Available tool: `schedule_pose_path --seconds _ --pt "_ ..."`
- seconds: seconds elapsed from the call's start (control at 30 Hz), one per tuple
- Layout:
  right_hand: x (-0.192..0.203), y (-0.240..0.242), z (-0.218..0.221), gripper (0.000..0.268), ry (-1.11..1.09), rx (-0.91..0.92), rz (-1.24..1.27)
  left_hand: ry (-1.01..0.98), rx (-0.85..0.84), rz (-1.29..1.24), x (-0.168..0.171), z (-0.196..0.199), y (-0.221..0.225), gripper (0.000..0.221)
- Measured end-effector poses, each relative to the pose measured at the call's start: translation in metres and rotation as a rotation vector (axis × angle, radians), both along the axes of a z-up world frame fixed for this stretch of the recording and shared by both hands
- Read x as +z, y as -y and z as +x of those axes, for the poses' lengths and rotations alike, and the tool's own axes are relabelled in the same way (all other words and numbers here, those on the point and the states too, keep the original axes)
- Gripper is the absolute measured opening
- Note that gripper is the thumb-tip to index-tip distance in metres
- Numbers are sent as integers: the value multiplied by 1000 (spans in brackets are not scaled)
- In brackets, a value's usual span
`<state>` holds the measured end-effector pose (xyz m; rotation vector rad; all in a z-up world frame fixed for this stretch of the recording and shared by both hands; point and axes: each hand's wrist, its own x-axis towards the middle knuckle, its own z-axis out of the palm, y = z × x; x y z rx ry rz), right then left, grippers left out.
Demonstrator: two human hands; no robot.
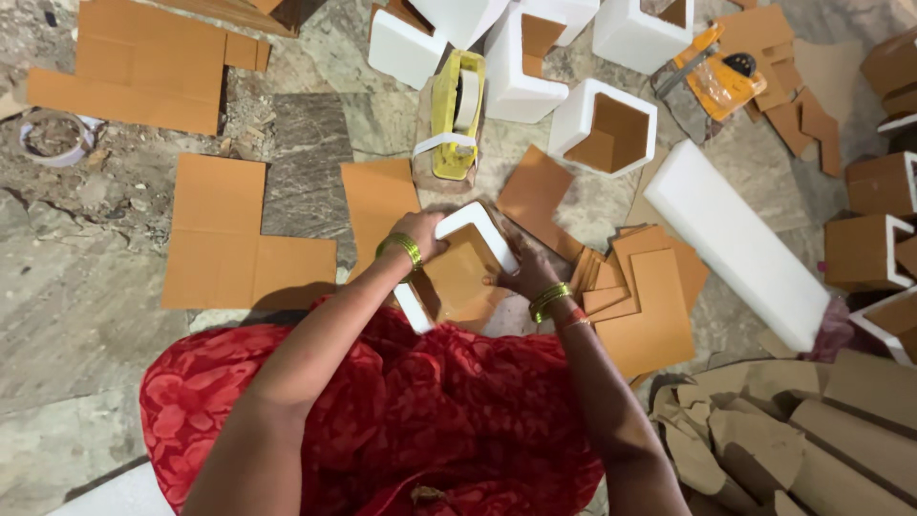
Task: The person assembles cardboard packaging by hand, folding cardboard pieces and fitting them around white foam inserts.
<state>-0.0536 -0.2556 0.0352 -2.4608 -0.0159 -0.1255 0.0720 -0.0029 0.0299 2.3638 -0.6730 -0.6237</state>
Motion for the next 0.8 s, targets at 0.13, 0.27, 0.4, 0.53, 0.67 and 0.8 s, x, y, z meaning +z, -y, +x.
schedule_pose_path --seconds 0.13,0.27,0.4,0.53,0.67,0.8 --pt "-30 18 31 61 294 239 -105 67 3 -1 19 -6 3 38" --pt "-83 0 79 47 -187 -64 -337 70 -10 79 24 5 7 40" --pt "-76 -6 82 56 -60 -76 -226 22 11 81 20 8 9 47" --pt "-43 -13 76 56 17 -59 -74 24 16 50 22 10 13 43" --pt "-37 -19 73 55 -61 -145 -13 9 5 91 26 5 10 35" --pt "-54 -3 81 55 -14 34 -95 21 38 87 24 3 12 33"
